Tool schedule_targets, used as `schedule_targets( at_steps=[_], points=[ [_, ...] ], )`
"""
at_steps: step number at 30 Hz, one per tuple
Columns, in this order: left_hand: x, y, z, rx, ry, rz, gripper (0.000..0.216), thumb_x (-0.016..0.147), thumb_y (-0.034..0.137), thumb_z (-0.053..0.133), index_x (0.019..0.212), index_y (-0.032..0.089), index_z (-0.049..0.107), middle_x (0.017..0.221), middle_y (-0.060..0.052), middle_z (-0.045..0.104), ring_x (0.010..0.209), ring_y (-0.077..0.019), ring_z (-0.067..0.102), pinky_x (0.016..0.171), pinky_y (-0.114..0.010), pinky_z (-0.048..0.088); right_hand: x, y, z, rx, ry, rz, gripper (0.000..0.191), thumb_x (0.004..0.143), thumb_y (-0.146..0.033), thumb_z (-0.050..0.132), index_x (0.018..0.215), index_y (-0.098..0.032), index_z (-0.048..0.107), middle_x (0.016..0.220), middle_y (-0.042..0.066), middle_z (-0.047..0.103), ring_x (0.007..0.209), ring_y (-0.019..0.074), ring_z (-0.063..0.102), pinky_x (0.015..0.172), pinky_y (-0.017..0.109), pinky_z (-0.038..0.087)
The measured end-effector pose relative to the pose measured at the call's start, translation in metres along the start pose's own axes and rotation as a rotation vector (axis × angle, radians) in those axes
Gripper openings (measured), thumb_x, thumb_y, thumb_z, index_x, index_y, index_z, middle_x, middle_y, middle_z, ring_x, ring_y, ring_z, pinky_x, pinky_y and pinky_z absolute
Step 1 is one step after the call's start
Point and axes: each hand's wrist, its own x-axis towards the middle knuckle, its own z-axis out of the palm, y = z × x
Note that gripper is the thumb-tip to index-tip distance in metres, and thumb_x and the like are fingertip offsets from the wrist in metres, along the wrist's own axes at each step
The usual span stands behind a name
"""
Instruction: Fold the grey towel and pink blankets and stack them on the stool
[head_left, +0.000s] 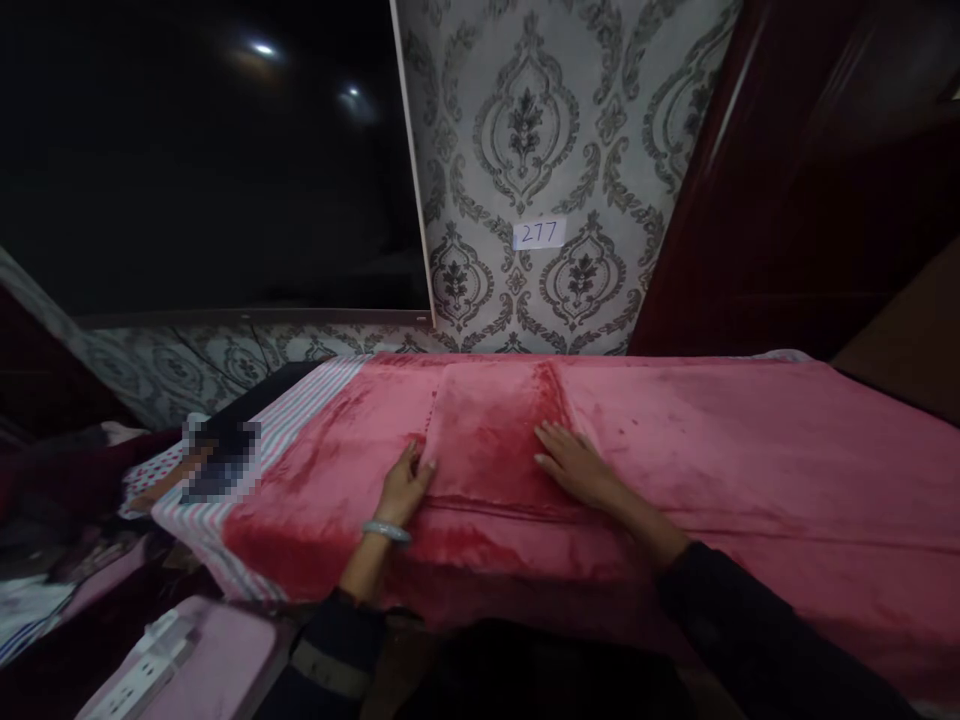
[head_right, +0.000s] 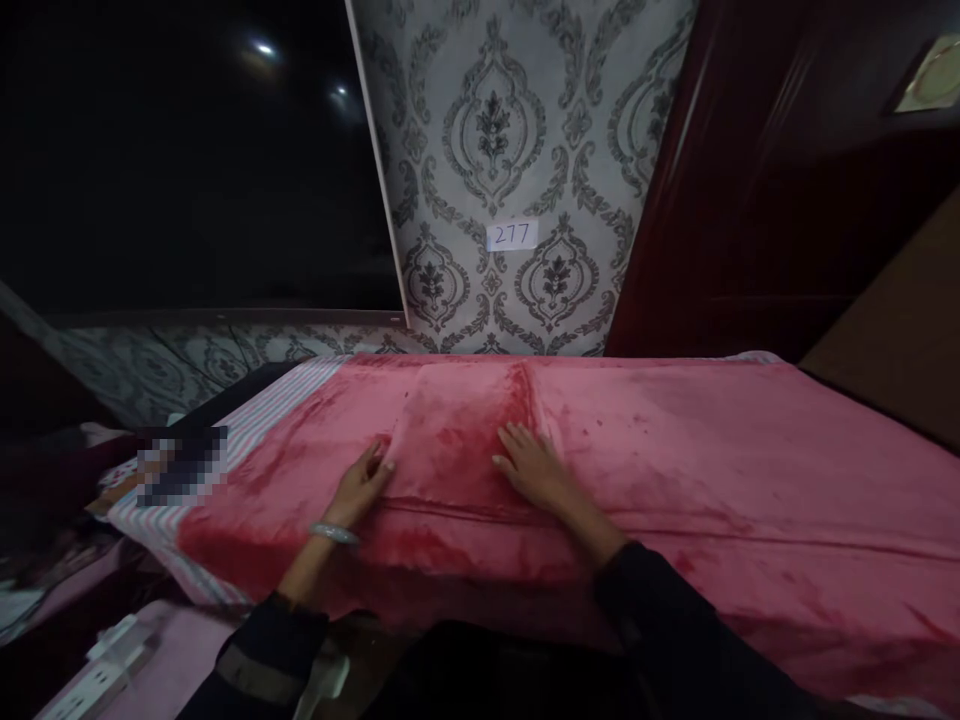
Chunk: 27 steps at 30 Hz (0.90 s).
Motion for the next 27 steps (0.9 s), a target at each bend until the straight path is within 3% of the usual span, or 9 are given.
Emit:
schedule_targets(
  at_steps=[2,4,9,11,14,17,20,23,27],
  points=[
    [0.009,-0.011,-0.003,-0.203,-0.047,-0.082,0.066,0.096,0.030,0.052,0.156,0.010,0.033,0.124,-0.013,0.072,0.119,-0.0259,0.067,0.103,-0.040,0.055,-0.011,-0.006,0.001,-0.018,-0.057,-0.034,0.060,0.105,-0.040,0.035,0.158,-0.012,0.039,0.163,0.014,0.033,0.154,0.0257,0.023,0.125,0.049,0.022],
    [0.011,-0.015,-0.003,-0.338,-0.076,-0.109,0.070,0.092,0.033,0.062,0.154,0.012,0.037,0.118,-0.012,0.074,0.115,-0.0269,0.069,0.102,-0.042,0.055,-0.018,-0.016,-0.003,-0.030,-0.054,-0.027,0.059,0.104,-0.038,0.037,0.155,-0.010,0.042,0.160,0.016,0.037,0.153,0.0279,0.027,0.124,0.050,0.022],
    [0.007,-0.004,0.002,-0.640,-0.021,-0.071,0.082,0.067,0.034,0.088,0.140,0.015,0.057,0.151,-0.018,0.054,0.144,-0.0344,0.045,0.118,-0.042,0.038,-0.027,-0.072,-0.013,0.129,0.054,-0.162,0.066,0.100,-0.043,0.046,0.157,-0.010,0.039,0.159,0.018,0.040,0.148,0.0300,0.037,0.123,0.050,0.027],
    [0.006,0.005,0.002,-0.712,-0.003,-0.040,0.083,0.067,0.033,0.088,0.142,0.016,0.056,0.155,-0.017,0.049,0.147,-0.0339,0.041,0.121,-0.042,0.034,-0.027,-0.099,-0.009,0.193,0.087,-0.221,0.077,0.094,-0.042,0.057,0.160,-0.010,0.032,0.163,0.017,0.033,0.150,0.0303,0.032,0.123,0.048,0.027],
    [0.007,0.016,0.000,-0.721,0.002,0.020,0.080,0.071,0.031,0.085,0.144,0.019,0.056,0.155,-0.014,0.049,0.150,-0.0315,0.037,0.122,-0.041,0.032,-0.024,-0.127,0.005,0.193,0.129,-0.193,0.089,0.084,-0.025,0.066,0.163,-0.013,0.026,0.165,0.017,0.028,0.151,0.0332,0.029,0.123,0.051,0.027],
    [0.015,0.018,-0.005,-0.712,-0.048,0.030,0.077,0.071,0.032,0.087,0.141,0.019,0.059,0.153,-0.014,0.052,0.151,-0.0308,0.035,0.122,-0.040,0.031,-0.022,-0.134,0.017,0.163,0.157,-0.156,0.091,0.080,-0.010,0.058,0.164,-0.015,0.022,0.163,0.017,0.031,0.149,0.0330,0.033,0.121,0.051,0.031],
    [0.030,0.007,-0.006,-0.753,-0.095,-0.067,0.072,0.068,0.037,0.089,0.134,0.019,0.064,0.147,-0.015,0.058,0.145,-0.0314,0.045,0.119,-0.041,0.037,-0.024,-0.130,0.020,0.151,0.152,-0.160,0.094,0.076,-0.005,0.055,0.164,-0.014,0.022,0.162,0.017,0.034,0.148,0.0321,0.035,0.120,0.050,0.031],
    [0.052,-0.006,-0.003,-0.832,-0.067,-0.193,0.066,0.067,0.038,0.090,0.126,0.020,0.066,0.135,-0.015,0.067,0.130,-0.0289,0.060,0.109,-0.039,0.048,-0.027,-0.125,0.021,0.153,0.133,-0.149,0.092,0.075,-0.001,0.050,0.163,-0.014,0.027,0.162,0.014,0.037,0.147,0.0301,0.037,0.120,0.046,0.032],
    [0.091,-0.003,0.001,-0.879,-0.145,-0.205,0.053,0.064,0.030,0.091,0.110,0.015,0.069,0.111,-0.014,0.076,0.108,-0.0282,0.071,0.096,-0.038,0.056,-0.031,-0.120,0.025,0.145,0.164,-0.122,0.091,0.076,-0.001,0.050,0.162,-0.018,0.029,0.160,0.013,0.040,0.146,0.0293,0.038,0.120,0.047,0.031]
  ],
)
